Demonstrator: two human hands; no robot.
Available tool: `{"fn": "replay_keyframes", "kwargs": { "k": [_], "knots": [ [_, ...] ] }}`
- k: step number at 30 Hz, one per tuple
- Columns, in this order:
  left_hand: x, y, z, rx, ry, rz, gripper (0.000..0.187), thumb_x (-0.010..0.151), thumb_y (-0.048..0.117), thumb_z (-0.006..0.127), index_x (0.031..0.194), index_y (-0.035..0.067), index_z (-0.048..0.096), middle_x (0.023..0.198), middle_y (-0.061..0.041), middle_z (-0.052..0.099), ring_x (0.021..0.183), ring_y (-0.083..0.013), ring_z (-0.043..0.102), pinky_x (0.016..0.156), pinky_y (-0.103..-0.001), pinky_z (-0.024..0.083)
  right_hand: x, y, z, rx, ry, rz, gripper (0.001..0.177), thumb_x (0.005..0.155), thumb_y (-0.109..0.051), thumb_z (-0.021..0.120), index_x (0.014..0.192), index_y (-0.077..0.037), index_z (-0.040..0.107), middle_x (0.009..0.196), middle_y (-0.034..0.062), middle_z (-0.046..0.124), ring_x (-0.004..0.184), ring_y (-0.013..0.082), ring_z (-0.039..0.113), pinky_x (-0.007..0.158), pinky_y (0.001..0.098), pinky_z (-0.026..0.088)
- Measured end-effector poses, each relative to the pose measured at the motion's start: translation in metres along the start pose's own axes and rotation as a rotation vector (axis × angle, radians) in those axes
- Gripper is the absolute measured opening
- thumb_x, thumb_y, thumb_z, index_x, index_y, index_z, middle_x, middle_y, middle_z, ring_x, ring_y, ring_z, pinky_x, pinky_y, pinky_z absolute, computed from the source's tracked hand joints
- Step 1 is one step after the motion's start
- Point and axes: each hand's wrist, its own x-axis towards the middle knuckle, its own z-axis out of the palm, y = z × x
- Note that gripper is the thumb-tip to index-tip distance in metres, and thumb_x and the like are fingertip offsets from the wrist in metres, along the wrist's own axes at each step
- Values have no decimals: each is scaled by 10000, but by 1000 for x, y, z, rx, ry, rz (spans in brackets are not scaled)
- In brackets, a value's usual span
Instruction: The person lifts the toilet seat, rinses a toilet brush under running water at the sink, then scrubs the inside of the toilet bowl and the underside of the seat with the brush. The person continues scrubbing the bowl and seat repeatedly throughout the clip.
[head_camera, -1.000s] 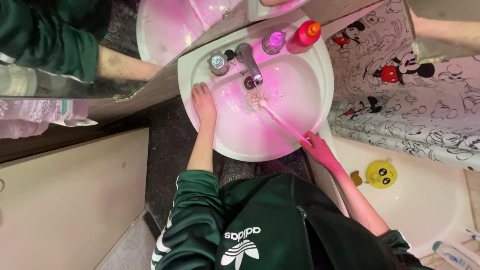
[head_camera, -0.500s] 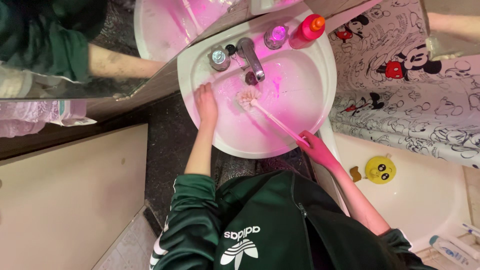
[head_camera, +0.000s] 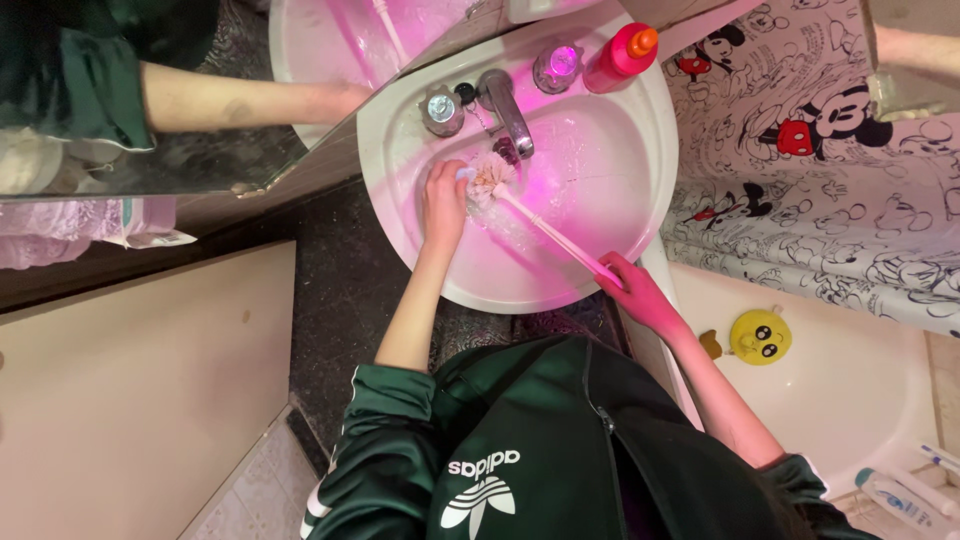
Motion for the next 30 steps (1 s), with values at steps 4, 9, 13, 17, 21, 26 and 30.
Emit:
{"fn": "replay_keyframes", "kwargs": {
  "k": [4,9,13,17,21,26,30],
  "knots": [
    [8,-2,1,90,59,-18,224,869,-42,672,1090,-4,678,1118,-203,669,1043,-428,639,878,-491,510,1,-3,1,3,14,-65,245,984,-252,627,1143,-71,584,796,141,666,708,284,647,674,391,486],
    [-2,4,12,58,107,-70,239,883,-35,647,1117,-7,684,1130,-208,663,1035,-403,655,906,-477,523,1,-11,3,-8,26,-38,243,982,-246,631,1144,-70,589,818,154,678,734,310,663,690,406,496],
    [-4,5,13,160,-61,105,205,894,-35,618,1078,1,701,1071,-202,662,1050,-409,646,884,-492,517,-3,-16,-2,-27,50,-55,244,981,-246,630,1145,-70,588,834,159,691,763,333,675,702,419,502],
    [6,-3,2,152,-37,91,215,883,-40,622,1068,20,712,1071,-203,661,1049,-409,643,885,-493,519,-12,-13,-10,-30,23,-44,242,978,-247,630,1143,-76,590,828,162,697,753,351,678,700,428,503],
    [22,-8,-12,101,38,-4,215,855,-53,668,1050,27,709,1041,-198,664,994,-415,653,848,-494,523,-13,-6,-12,-26,27,-56,245,966,-250,648,1146,-92,595,864,160,708,776,362,685,713,432,511],
    [17,-9,-24,-30,-8,-68,194,827,-32,744,1013,24,744,911,-179,698,815,-356,687,748,-432,536,-18,2,-6,-48,83,-52,275,972,-259,640,1205,-126,579,924,156,725,853,390,699,732,454,526],
    [14,-17,-29,-146,-85,-60,175,819,-8,773,990,17,748,855,-149,724,699,-256,660,680,-366,528,-22,8,-6,-95,113,-37,291,976,-266,636,1231,-139,579,933,160,728,865,402,699,740,469,528]
  ]
}}
